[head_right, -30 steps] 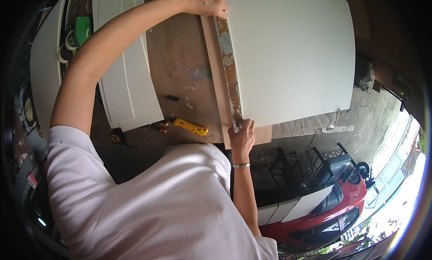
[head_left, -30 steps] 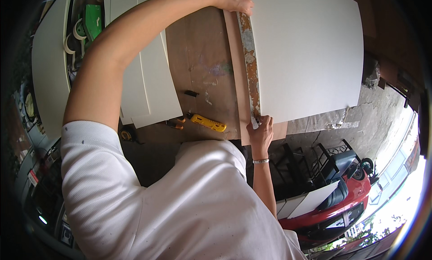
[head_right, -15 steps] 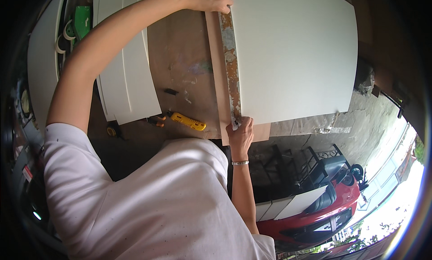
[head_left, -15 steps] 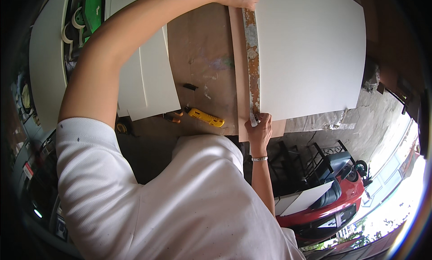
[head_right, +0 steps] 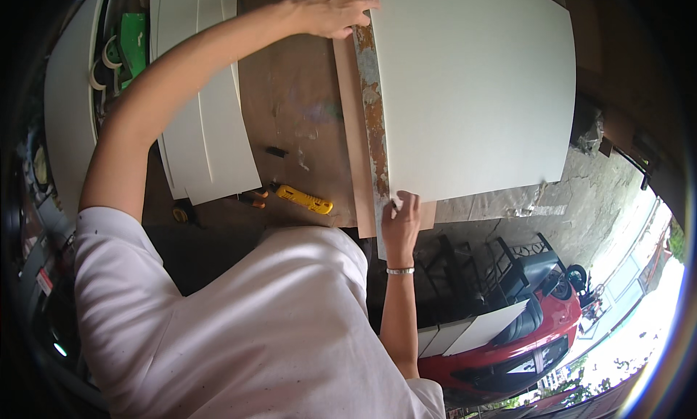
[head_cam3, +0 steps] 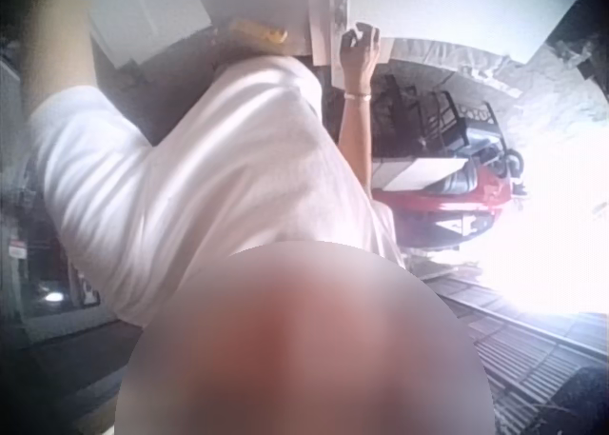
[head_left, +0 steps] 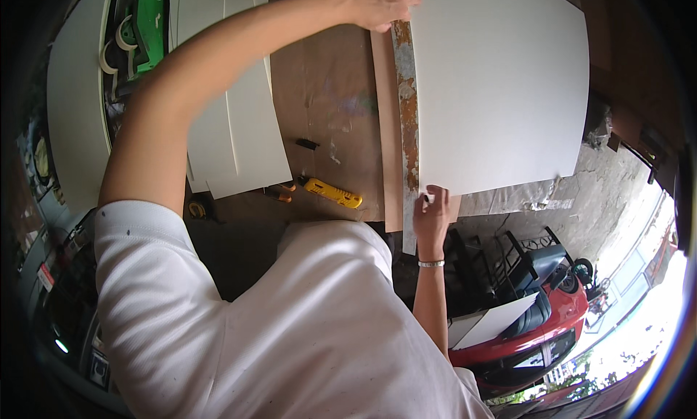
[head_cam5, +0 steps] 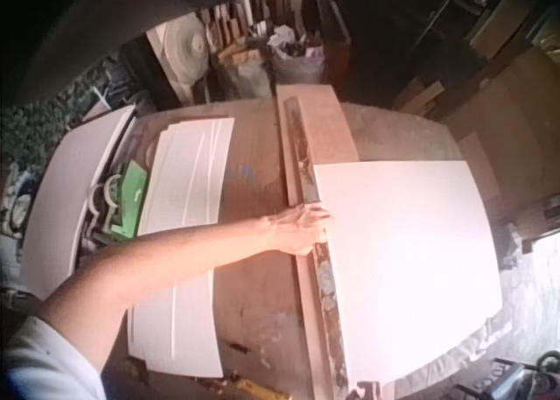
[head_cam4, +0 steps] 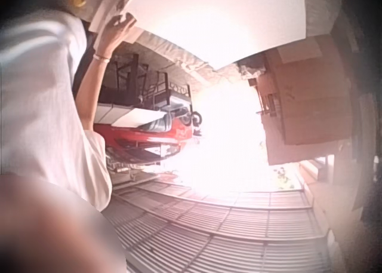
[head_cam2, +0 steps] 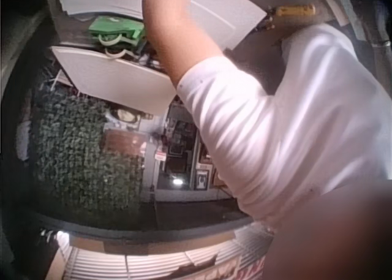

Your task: The person measures and marks white panels on a workbench using a metal ruler and a utility knife, then cuts along the marked lines. After cutting, the person retrieves a black pouch, opens it, and removes several small colorful items, placing them on the panel.

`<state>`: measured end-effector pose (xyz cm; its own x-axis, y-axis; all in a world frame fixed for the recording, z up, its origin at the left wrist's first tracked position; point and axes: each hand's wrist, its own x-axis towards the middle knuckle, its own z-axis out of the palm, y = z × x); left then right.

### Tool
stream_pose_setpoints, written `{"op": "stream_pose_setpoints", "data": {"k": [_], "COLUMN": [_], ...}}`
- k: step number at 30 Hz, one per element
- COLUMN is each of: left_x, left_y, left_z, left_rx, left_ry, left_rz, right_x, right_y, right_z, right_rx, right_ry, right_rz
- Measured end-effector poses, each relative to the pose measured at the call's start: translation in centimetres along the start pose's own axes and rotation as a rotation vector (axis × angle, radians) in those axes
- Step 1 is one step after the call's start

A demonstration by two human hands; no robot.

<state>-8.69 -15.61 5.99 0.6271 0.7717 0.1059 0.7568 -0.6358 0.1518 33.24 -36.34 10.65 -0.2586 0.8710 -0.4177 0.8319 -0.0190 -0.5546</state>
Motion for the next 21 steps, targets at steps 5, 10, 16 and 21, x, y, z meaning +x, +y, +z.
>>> {"op": "stream_pose_setpoints", "data": {"k": [5,10,16,21], "left_x": [-1.6,-1.0,1.1,1.8], "left_y": [5.0,9.3,11.5,11.4], "left_z": [1.5,1.4,1.0,1.4], "left_rx": [-0.166,-0.013,-0.028,0.038], "left_ry": [-0.054,-0.062,-0.125,-0.190], "left_rz": [-0.569,-0.729,-0.958,-0.986], "right_x": [5.3,18.2,32.9,39.8], "right_y": [-1.9,-8.4,-17.8,-22.0], "right_z": [-6.6,-4.3,1.2,4.5], "right_rx": [0.242,0.654,0.727,0.555], "right_ry": [0.180,0.222,0.189,0.335], "right_rz": [-0.088,-0.448,-0.584,-0.636]}}
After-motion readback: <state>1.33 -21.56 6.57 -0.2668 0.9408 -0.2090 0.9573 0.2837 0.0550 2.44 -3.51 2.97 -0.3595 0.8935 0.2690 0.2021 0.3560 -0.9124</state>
